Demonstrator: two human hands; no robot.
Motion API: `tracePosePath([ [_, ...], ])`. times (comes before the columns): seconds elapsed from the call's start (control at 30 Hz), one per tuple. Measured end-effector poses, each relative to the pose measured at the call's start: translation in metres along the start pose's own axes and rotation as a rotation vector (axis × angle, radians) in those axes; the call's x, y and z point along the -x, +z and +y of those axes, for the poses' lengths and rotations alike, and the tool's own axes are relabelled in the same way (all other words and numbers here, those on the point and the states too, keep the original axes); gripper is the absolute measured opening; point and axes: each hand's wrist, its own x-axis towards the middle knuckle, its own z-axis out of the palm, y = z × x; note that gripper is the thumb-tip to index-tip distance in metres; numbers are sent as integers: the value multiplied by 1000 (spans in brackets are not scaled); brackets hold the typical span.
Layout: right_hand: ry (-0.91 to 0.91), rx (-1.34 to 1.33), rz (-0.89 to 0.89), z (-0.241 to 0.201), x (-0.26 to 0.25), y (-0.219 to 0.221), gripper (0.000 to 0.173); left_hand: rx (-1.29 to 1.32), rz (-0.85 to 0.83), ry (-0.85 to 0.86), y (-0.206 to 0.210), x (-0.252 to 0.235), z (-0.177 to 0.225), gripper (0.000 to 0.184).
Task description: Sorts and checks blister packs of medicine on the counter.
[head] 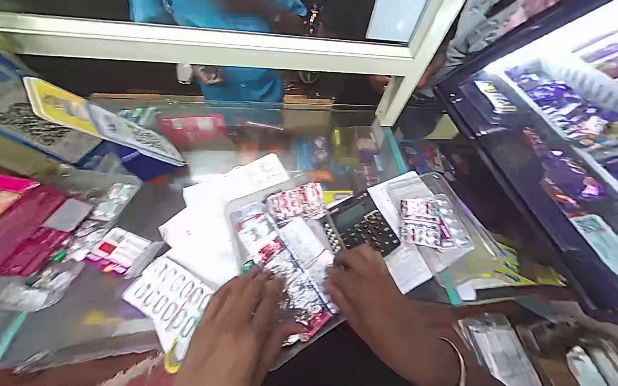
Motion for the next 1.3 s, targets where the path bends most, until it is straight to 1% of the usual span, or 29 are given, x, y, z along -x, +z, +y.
tracePosePath([
  [0.03,4,-28,-23,6,1,-3,22,-11,24,2,2,-4,0,57],
  [0.1,68,-106,63,35,-4,-19,24,-20,65,26,14,-18,-4,61],
  [0.13,102,-49,118,58,-8,-30,32,-23,77,39,22,-25,-8,63],
  [0.17,146,43,98,84,-9,-43,52,-29,78,45,30,-28,-12,65],
  [0.2,218,118,-34,111,-8,-59,79,-40,58,40,35,-29,-14,66],
  [0.23,300,161,-203,133,-7,-72,101,-40,28,40,35,-27,-16,65],
  [0.27,368,191,-361,150,-6,-78,113,-28,-2,46,32,-24,-18,62],
  [0.3,403,228,-462,163,-9,-81,117,-11,-25,58,28,-23,-21,59],
  [0.33,396,261,-488,172,-11,-82,116,10,-42,70,26,-23,-24,56],
  [0.37,364,285,-460,178,-12,-84,113,29,-54,81,24,-24,-25,53],
  [0.43,269,271,-309,175,-16,-92,103,50,-58,86,25,-26,-24,49],
  [0.5,124,193,-145,149,-21,-97,96,53,-41,64,27,-27,-21,46],
  [0.53,45,92,-110,127,-25,-95,93,55,-21,44,27,-26,-19,45],
  [0.6,-133,-147,-182,77,-35,-75,87,60,78,-19,21,-24,-16,44],
  [0.67,-273,-168,-300,38,-47,-47,87,45,197,-66,10,-22,-14,44],
  [0.7,-282,-130,-344,31,-50,-42,89,53,219,-65,7,-22,-12,46],
  [0.73,-250,-86,-333,33,-52,-41,90,75,197,-54,5,-21,-11,51],
  [0.77,-182,-29,-277,45,-51,-45,91,111,143,-30,5,-19,-8,58],
  [0.8,-81,34,-225,65,-45,-54,94,154,72,-2,9,-17,-3,64],
  [0.83,55,107,-244,89,-38,-68,102,191,2,25,15,-15,2,69],
  [0.9,329,185,-438,143,-25,-93,118,207,-76,54,28,-15,10,70],
  [0.93,415,182,-526,167,-20,-97,120,177,-57,60,35,-16,13,68],
  [0.97,440,193,-600,184,-16,-99,119,139,-21,63,40,-19,16,66],
  [1.03,385,220,-682,201,-8,-100,112,89,1,69,43,-26,21,65],
  [1.1,288,280,-633,203,-3,-98,101,99,-21,77,35,-30,22,62],
  [1.13,229,294,-568,204,-1,-98,97,113,-26,80,30,-30,19,60],
  [1.2,92,287,-382,199,-4,-105,91,167,29,48,18,-25,10,56],
  [1.23,12,275,-285,190,-9,-109,89,182,81,-3,13,-20,3,54],
  [1.3,-123,206,-138,157,-21,-105,90,136,177,-181,4,-4,-14,53],
])
